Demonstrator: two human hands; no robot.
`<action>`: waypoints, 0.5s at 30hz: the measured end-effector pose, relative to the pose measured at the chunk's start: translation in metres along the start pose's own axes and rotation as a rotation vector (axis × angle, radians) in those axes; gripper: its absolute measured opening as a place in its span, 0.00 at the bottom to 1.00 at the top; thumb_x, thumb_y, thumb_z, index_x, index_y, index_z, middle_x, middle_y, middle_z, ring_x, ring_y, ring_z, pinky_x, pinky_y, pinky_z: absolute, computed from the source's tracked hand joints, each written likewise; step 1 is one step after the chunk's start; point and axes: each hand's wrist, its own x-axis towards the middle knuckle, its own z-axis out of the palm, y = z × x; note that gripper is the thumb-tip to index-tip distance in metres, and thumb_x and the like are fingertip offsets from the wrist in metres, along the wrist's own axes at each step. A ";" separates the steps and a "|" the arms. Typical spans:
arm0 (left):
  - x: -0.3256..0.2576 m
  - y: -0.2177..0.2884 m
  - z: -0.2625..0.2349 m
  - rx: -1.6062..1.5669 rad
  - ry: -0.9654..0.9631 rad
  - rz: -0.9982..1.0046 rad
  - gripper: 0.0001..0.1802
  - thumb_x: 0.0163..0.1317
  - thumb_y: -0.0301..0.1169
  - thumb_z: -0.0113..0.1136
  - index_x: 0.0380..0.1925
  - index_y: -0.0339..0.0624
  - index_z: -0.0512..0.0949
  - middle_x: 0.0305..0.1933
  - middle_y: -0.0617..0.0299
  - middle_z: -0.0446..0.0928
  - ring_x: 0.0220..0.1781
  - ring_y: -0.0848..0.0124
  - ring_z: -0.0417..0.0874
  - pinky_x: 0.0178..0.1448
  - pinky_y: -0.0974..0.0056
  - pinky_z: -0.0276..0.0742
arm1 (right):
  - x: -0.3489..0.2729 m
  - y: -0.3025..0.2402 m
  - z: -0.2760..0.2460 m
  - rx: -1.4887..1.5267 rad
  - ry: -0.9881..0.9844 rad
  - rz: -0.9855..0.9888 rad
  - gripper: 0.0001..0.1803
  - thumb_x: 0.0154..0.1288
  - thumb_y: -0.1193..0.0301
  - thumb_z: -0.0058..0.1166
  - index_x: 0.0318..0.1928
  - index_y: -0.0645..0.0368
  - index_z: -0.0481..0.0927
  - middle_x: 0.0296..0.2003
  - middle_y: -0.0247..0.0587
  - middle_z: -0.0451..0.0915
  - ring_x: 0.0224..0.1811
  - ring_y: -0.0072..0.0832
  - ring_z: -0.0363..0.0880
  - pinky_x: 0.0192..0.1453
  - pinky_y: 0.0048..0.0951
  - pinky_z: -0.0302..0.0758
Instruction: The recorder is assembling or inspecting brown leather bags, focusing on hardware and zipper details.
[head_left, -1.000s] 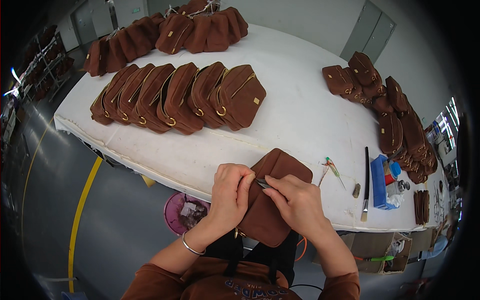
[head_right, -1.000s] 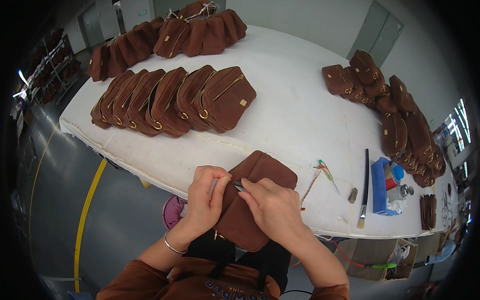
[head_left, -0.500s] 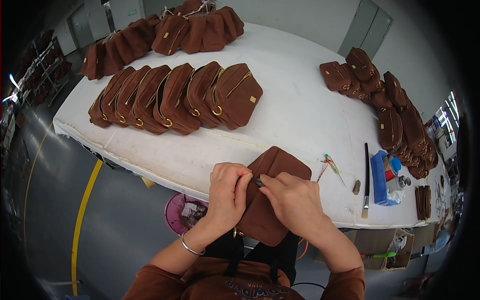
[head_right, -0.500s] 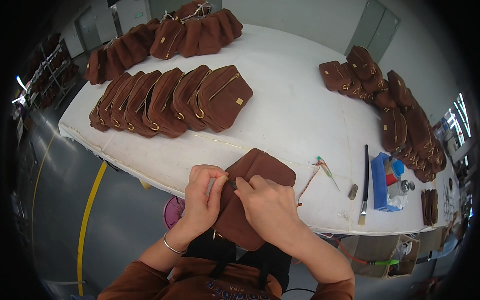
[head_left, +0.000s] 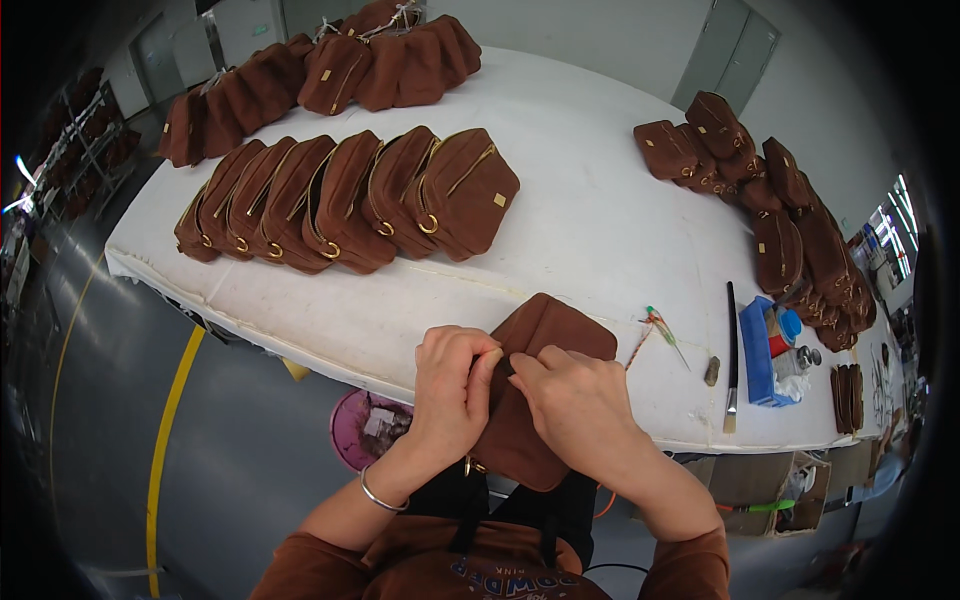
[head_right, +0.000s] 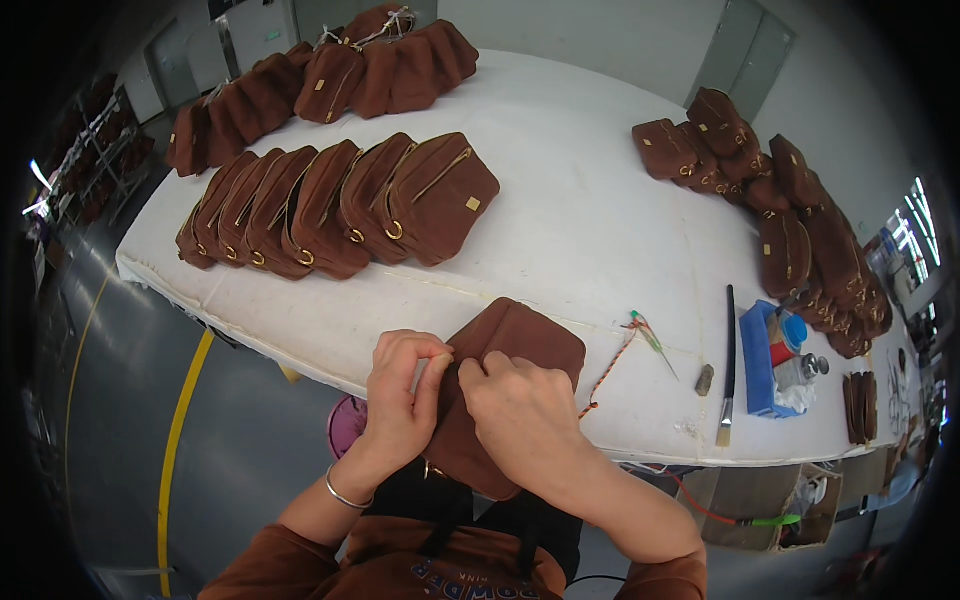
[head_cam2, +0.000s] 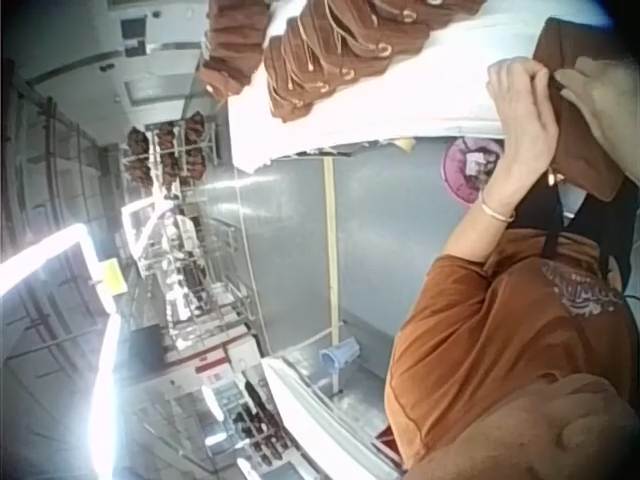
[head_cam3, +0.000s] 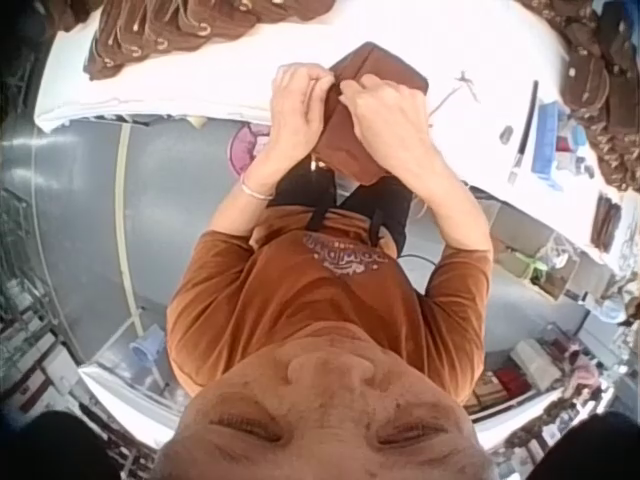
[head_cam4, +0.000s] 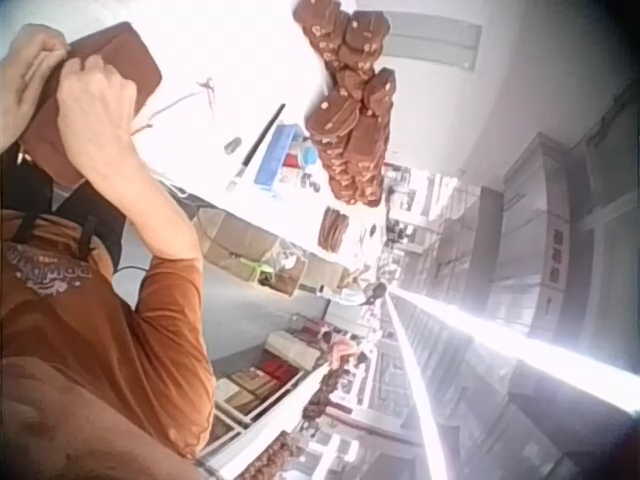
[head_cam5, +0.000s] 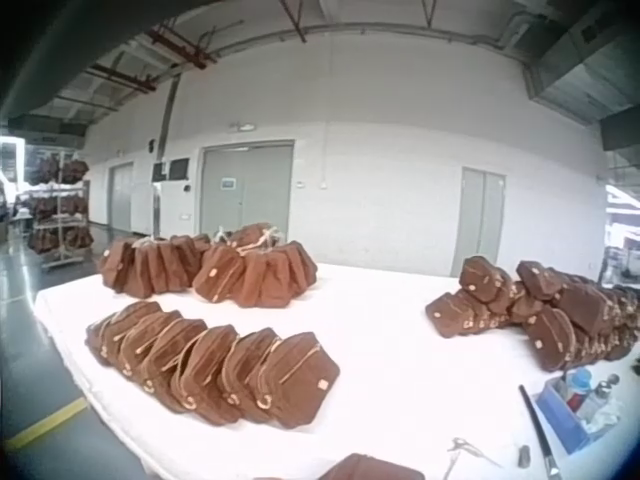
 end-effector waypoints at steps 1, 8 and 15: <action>0.001 -0.001 0.000 -0.026 0.020 0.001 0.03 0.63 0.22 0.58 0.36 0.40 0.75 0.39 0.57 0.78 0.44 0.57 0.75 0.50 0.59 0.69 | -0.001 0.000 0.002 0.020 -0.006 -0.004 0.08 0.50 0.78 0.58 0.34 0.60 0.80 0.25 0.42 0.77 0.27 0.34 0.82 0.24 0.35 0.76; -0.011 -0.023 -0.041 -0.107 0.059 -0.298 0.05 0.62 0.25 0.61 0.31 0.34 0.76 0.32 0.54 0.78 0.37 0.58 0.76 0.43 0.60 0.73 | -0.017 0.041 -0.011 0.491 0.285 0.389 0.17 0.65 0.64 0.61 0.47 0.63 0.80 0.33 0.47 0.82 0.27 0.39 0.81 0.32 0.35 0.75; -0.018 -0.017 -0.114 0.267 -0.592 -0.483 0.13 0.55 0.32 0.70 0.30 0.34 0.78 0.31 0.52 0.80 0.33 0.60 0.80 0.38 0.60 0.75 | 0.010 0.107 0.025 0.594 0.118 0.401 0.17 0.65 0.61 0.60 0.43 0.63 0.82 0.26 0.49 0.80 0.28 0.37 0.79 0.34 0.35 0.73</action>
